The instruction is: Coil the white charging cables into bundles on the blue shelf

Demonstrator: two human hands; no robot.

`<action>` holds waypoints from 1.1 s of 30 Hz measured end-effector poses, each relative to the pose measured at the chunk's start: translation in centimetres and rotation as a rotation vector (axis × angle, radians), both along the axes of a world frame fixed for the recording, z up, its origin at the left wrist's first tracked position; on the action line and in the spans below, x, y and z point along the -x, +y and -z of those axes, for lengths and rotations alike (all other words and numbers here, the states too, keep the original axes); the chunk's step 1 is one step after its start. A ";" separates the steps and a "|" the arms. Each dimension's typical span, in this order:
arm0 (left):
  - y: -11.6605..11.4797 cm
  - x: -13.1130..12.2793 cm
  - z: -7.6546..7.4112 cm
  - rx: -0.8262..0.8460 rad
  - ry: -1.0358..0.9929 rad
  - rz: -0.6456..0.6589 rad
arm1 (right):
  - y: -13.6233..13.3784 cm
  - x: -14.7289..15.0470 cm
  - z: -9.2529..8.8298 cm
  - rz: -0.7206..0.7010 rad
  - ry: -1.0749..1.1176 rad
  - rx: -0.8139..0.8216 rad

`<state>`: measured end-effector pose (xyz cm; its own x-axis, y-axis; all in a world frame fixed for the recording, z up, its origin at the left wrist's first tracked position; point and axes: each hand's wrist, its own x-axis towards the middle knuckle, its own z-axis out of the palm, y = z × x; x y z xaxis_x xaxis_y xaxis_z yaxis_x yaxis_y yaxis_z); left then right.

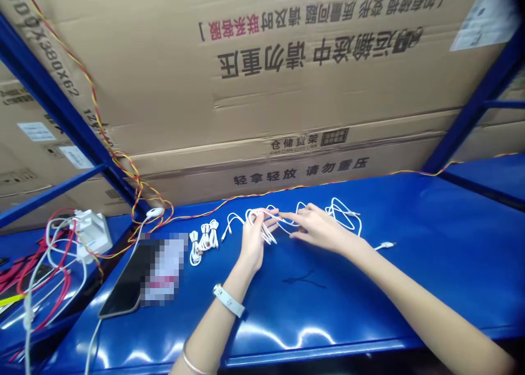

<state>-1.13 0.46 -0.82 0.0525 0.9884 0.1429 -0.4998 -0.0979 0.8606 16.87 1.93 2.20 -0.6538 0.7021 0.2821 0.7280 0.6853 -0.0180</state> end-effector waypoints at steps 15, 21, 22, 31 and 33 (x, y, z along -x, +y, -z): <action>-0.4 0.9 -1.6 0.060 0.082 0.212 | -0.8 -0.1 -1.9 -0.029 0.891 0.703; -1.7 -0.3 -1.4 0.010 0.271 0.399 | -1.4 2.1 0.4 0.010 1.004 0.676; -1.7 -0.3 -1.3 0.000 0.312 0.422 | -1.6 2.2 0.5 0.021 0.979 0.655; -1.6 -0.3 -0.8 -0.128 0.615 0.500 | -1.8 1.9 -0.4 0.044 0.586 0.304; -1.5 -0.3 -0.6 -0.078 0.579 0.506 | -1.7 1.5 -0.9 0.061 0.603 0.337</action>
<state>-0.83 -1.09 -0.22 0.5825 0.8125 0.0236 0.0279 -0.0490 0.9984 15.35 0.21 3.08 -0.4077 0.8458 0.3441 0.5610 0.5293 -0.6365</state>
